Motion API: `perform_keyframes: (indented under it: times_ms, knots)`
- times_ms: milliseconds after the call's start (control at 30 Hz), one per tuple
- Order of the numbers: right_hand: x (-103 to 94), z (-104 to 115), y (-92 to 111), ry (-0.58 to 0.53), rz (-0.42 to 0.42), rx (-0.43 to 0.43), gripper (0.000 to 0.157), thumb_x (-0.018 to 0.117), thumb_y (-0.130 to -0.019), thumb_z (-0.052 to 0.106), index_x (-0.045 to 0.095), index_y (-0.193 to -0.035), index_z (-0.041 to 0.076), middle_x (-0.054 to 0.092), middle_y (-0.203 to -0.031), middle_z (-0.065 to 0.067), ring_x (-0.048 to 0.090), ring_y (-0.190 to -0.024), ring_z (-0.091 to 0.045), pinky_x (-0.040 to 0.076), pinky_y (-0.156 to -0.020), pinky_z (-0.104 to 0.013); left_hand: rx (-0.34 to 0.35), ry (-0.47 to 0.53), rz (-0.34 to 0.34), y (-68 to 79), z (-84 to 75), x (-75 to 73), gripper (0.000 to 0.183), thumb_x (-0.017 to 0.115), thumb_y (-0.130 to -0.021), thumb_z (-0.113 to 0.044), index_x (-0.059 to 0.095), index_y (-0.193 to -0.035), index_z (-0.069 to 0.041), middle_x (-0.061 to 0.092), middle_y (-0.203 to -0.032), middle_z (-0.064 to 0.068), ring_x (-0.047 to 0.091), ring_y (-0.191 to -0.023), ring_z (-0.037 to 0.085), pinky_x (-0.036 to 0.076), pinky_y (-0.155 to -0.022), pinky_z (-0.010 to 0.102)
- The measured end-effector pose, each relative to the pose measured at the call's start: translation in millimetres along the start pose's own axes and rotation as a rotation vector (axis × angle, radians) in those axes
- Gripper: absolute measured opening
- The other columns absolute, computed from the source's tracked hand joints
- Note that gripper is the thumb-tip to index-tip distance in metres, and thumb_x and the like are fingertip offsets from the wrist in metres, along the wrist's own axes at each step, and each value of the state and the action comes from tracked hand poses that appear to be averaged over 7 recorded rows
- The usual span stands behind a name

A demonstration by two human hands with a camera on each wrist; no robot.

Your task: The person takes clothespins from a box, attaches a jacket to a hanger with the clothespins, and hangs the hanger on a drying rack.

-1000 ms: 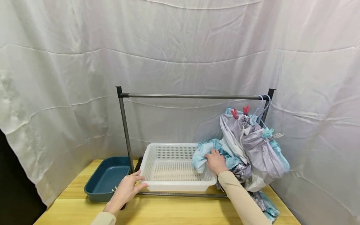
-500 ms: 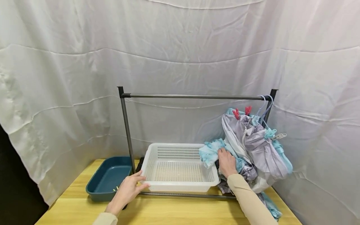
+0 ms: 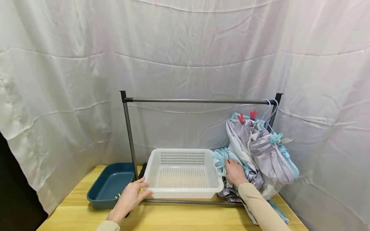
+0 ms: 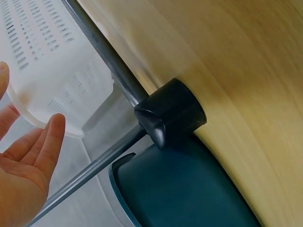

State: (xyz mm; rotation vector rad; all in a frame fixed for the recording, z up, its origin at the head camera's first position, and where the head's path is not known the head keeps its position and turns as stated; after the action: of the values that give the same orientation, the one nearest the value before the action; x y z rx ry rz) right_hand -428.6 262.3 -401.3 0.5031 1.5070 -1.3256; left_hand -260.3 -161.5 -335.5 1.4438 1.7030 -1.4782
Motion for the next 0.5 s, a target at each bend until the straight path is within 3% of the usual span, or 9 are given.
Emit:
perform_keyframes:
  times_ms: [67,133,200,300,400,500]
  knots:
    - [-0.8,1.0,-0.3,-0.092,-0.040,-0.078,0.073,0.065,-0.078,-0.008,0.041,-0.146,0.006,0.049,-0.141,-0.021,0.049,-0.126,-0.041,0.045,-0.095,-0.058,0.002,-0.001,-0.007,0.7,0.0,0.7,0.031,0.079,-0.079,-0.035,0.078,-0.101,-0.013,0.062,-0.130,0.022,0.067,-0.109,0.037,0.056,-0.084,0.047]
    - [-2.7,1.8,-1.5,-0.150,-0.046,-0.164,0.093,0.061,-0.074,-0.016,0.028,-0.155,0.015,0.038,-0.151,-0.020,0.045,-0.131,-0.042,0.050,-0.085,-0.051,0.008,-0.003,-0.014,0.5,0.2,1.2,0.030,0.079,-0.079,-0.033,0.078,-0.101,-0.013,0.062,-0.130,0.022,0.067,-0.109,0.037,0.056,-0.085,0.047]
    - [-4.9,2.2,-2.5,-0.160,-0.044,-0.242,0.100,0.060,-0.069,-0.020,0.029,-0.155,0.020,0.032,-0.156,-0.018,0.044,-0.132,-0.042,0.049,-0.076,-0.044,0.013,-0.002,-0.023,0.2,0.2,1.6,0.029,0.080,-0.079,-0.033,0.078,-0.101,-0.013,0.062,-0.130,0.021,0.067,-0.109,0.037,0.056,-0.085,0.047]
    - [-8.1,3.4,-2.1,-0.118,-0.022,-0.303,0.092,0.065,-0.067,-0.017,0.044,-0.148,0.021,0.034,-0.156,-0.015,0.046,-0.132,-0.040,0.049,-0.072,-0.042,0.025,-0.003,-0.034,0.1,-0.2,1.8,0.029,0.080,-0.079,-0.032,0.078,-0.100,-0.013,0.063,-0.129,0.022,0.067,-0.108,0.037,0.056,-0.086,0.047]
    - [-8.8,4.1,0.1,-0.061,-0.027,-0.336,0.074,0.070,-0.070,-0.012,0.056,-0.137,0.017,0.044,-0.151,-0.010,0.048,-0.131,-0.035,0.048,-0.095,-0.051,0.040,-0.007,-0.045,0.8,-0.6,2.1,0.030,0.080,-0.078,-0.033,0.078,-0.099,-0.012,0.064,-0.127,0.022,0.067,-0.108,0.037,0.056,-0.086,0.047]
    - [-9.4,4.1,1.3,-0.029,-0.078,-0.355,0.061,0.075,-0.071,-0.010,0.063,-0.125,0.014,0.059,-0.134,-0.007,0.055,-0.123,-0.030,0.048,-0.099,-0.049,0.057,-0.006,-0.053,0.6,-1.0,1.2,0.031,0.080,-0.078,-0.035,0.079,-0.098,-0.011,0.066,-0.124,0.022,0.066,-0.109,0.037,0.055,-0.086,0.047]
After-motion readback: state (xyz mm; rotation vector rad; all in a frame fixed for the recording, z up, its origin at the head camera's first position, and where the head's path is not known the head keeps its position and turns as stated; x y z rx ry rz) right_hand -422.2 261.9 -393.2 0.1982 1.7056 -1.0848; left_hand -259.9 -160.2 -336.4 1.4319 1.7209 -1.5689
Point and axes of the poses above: each hand's wrist, its own y-axis away from the middle knuckle, its own x-axis out of the palm, z = x × y, the point moved 1 cm from there along -y, towards the middle knuckle
